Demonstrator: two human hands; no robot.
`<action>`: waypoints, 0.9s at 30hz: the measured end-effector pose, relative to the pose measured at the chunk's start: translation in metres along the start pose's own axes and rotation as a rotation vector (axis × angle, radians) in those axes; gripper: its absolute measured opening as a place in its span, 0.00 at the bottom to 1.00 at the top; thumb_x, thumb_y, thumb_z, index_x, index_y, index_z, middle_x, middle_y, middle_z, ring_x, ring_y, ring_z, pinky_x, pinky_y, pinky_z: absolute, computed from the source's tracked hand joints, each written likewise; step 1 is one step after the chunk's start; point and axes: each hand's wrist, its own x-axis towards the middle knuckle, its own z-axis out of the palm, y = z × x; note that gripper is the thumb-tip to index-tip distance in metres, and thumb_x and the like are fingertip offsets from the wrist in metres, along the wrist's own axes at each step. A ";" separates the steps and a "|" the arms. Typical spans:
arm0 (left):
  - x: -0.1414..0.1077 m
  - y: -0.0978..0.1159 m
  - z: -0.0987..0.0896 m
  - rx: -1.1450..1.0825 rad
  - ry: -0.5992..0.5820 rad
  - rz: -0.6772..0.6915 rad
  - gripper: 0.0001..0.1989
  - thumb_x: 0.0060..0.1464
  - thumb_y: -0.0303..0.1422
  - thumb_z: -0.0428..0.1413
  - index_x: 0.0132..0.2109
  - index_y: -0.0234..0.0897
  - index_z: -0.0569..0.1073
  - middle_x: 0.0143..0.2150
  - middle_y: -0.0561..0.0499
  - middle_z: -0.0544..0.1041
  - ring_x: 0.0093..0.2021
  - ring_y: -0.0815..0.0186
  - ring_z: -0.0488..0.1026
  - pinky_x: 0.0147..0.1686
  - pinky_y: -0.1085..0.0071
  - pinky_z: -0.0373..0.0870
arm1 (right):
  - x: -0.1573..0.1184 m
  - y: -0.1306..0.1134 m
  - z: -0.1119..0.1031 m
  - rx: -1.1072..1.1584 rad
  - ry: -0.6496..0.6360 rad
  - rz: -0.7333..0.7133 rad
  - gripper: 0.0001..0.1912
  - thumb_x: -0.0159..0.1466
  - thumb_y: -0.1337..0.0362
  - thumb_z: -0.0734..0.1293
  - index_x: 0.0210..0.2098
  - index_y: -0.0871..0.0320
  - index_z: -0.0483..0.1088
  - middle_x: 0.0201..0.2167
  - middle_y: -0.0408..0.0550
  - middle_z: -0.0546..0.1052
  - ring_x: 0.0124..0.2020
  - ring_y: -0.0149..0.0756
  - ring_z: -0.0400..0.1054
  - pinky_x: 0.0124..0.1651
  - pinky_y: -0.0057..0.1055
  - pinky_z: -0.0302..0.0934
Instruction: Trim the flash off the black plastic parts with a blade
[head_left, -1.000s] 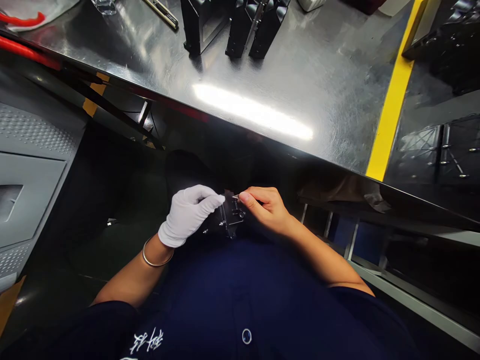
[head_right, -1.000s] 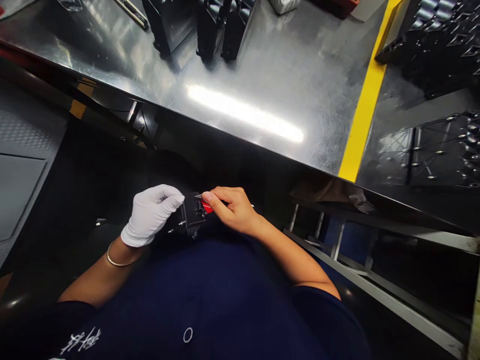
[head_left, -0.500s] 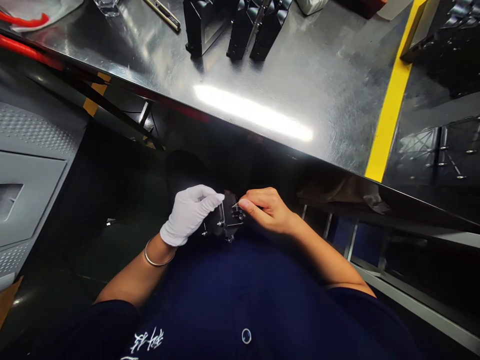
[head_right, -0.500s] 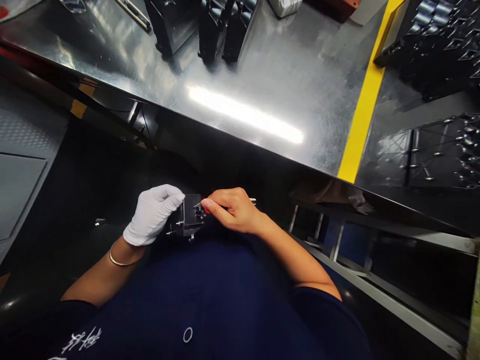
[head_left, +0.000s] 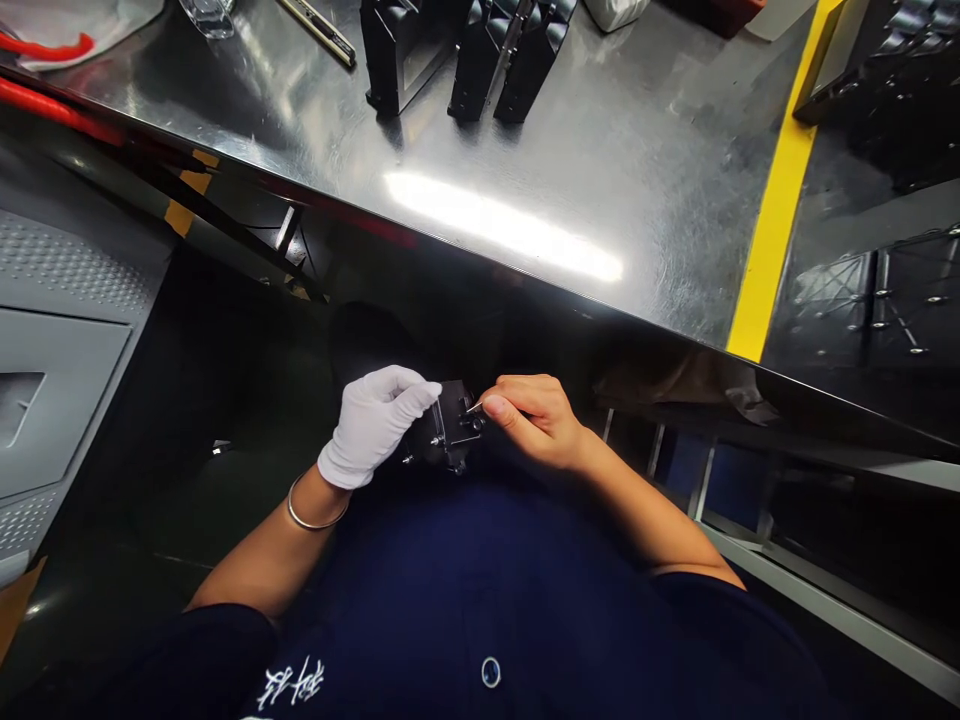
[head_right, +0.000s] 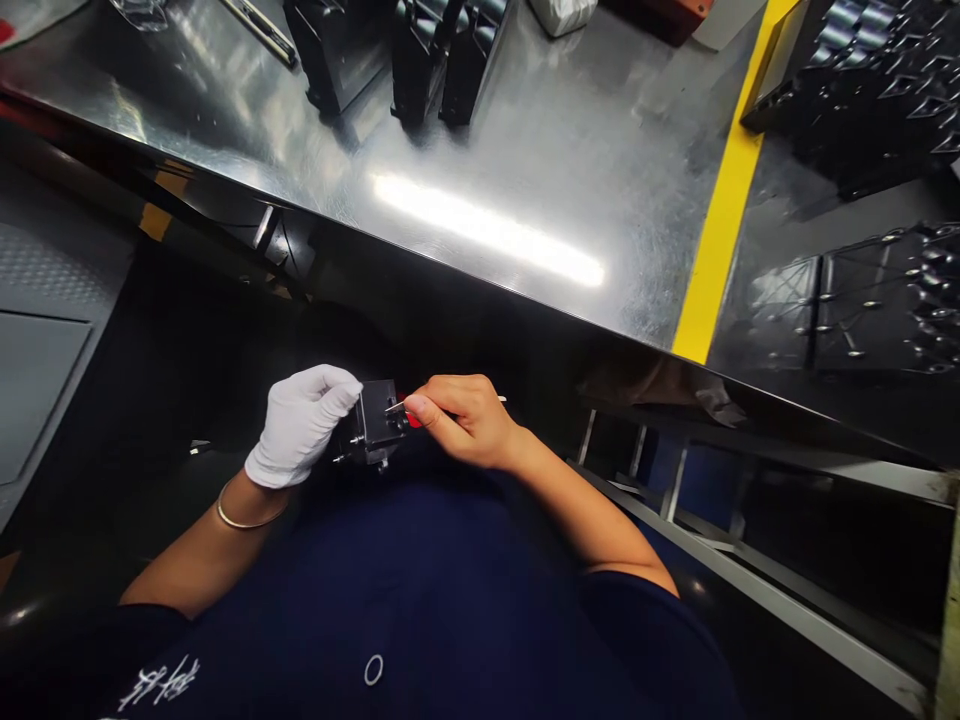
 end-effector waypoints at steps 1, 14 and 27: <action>0.000 0.000 0.000 -0.001 0.001 -0.005 0.11 0.45 0.37 0.63 0.24 0.33 0.75 0.19 0.53 0.71 0.20 0.75 0.63 0.20 0.81 0.62 | 0.000 0.000 0.000 -0.017 0.006 -0.007 0.13 0.67 0.72 0.59 0.29 0.70 0.70 0.25 0.45 0.68 0.28 0.11 0.59 0.34 0.11 0.54; -0.002 -0.003 0.002 -0.039 -0.084 0.003 0.12 0.44 0.37 0.65 0.24 0.33 0.76 0.19 0.52 0.73 0.20 0.74 0.66 0.20 0.81 0.64 | -0.003 0.005 -0.016 0.433 -0.482 0.240 0.29 0.72 0.55 0.53 0.22 0.71 0.59 0.18 0.44 0.58 0.21 0.11 0.49 0.27 0.11 0.45; 0.003 -0.001 0.002 -0.004 -0.062 0.024 0.12 0.44 0.38 0.64 0.24 0.34 0.76 0.20 0.52 0.73 0.21 0.73 0.66 0.22 0.78 0.63 | 0.001 0.004 -0.010 -0.159 -0.277 -0.048 0.29 0.64 0.47 0.64 0.24 0.70 0.64 0.22 0.44 0.62 0.26 0.14 0.50 0.32 0.15 0.42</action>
